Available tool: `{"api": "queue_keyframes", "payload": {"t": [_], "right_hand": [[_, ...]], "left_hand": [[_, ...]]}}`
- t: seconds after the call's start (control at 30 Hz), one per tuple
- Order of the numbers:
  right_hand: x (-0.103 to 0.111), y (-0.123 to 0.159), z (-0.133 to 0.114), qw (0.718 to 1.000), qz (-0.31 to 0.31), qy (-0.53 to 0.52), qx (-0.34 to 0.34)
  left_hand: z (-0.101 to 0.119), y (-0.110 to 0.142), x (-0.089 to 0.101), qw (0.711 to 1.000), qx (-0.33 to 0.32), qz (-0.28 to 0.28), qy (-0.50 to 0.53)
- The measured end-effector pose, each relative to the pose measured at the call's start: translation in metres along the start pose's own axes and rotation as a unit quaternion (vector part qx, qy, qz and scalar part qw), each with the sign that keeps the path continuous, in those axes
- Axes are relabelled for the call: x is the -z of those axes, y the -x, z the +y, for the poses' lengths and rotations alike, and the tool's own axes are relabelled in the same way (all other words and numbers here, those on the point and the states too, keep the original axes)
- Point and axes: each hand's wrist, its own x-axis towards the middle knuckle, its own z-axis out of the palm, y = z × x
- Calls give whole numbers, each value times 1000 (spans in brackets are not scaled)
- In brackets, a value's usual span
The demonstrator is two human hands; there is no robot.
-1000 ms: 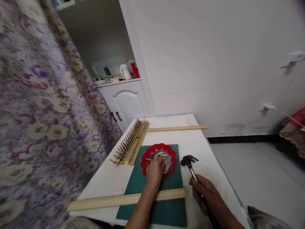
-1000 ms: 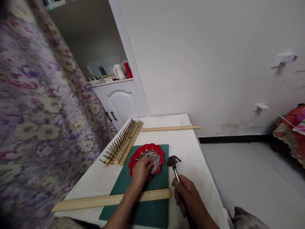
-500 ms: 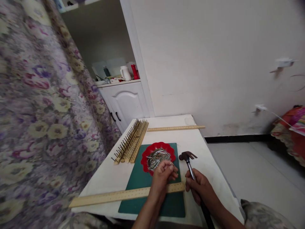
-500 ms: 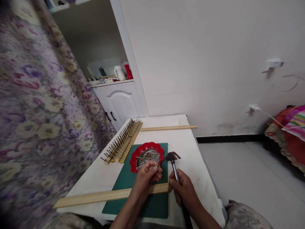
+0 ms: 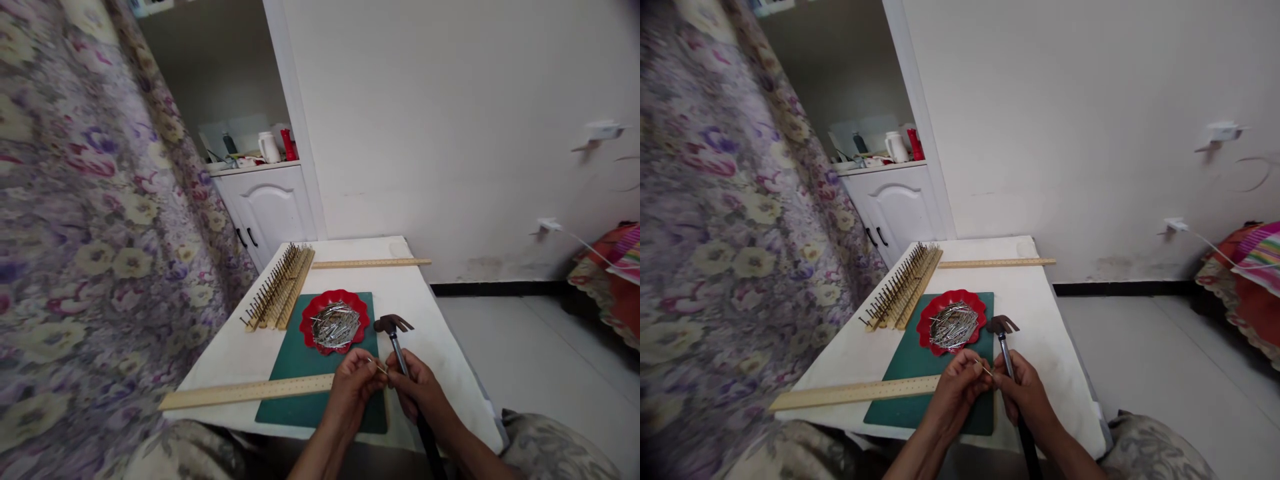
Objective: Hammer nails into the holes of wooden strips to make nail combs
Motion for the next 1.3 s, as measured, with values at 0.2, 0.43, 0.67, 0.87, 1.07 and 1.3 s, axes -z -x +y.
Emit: {"api": "queue_keyframes", "payload": {"t": [0.2, 0.43, 0.67, 0.87, 1.07, 1.3], "right_hand": [[-1, 5, -8, 1000, -3, -9, -2], [-1, 8, -10, 1000, -12, 17, -9], [15, 5, -10, 998, 26, 51, 6], [25, 7, 1, 990, 89, 110, 4], [20, 8, 13, 985, 92, 141, -31], [13, 4, 11, 986, 81, 144, -31]], "left_hand": [[0, 2, 7, 981, -31, -14, -192], [9, 16, 1, 773, -225, -68, -589], [6, 4, 18, 815, -199, 17, -543], [-3, -5, 23, 831, -187, 46, -522], [-4, -8, 20, 843, -194, 44, -499], [-2, -12, 24, 835, -189, 52, -514]]}}
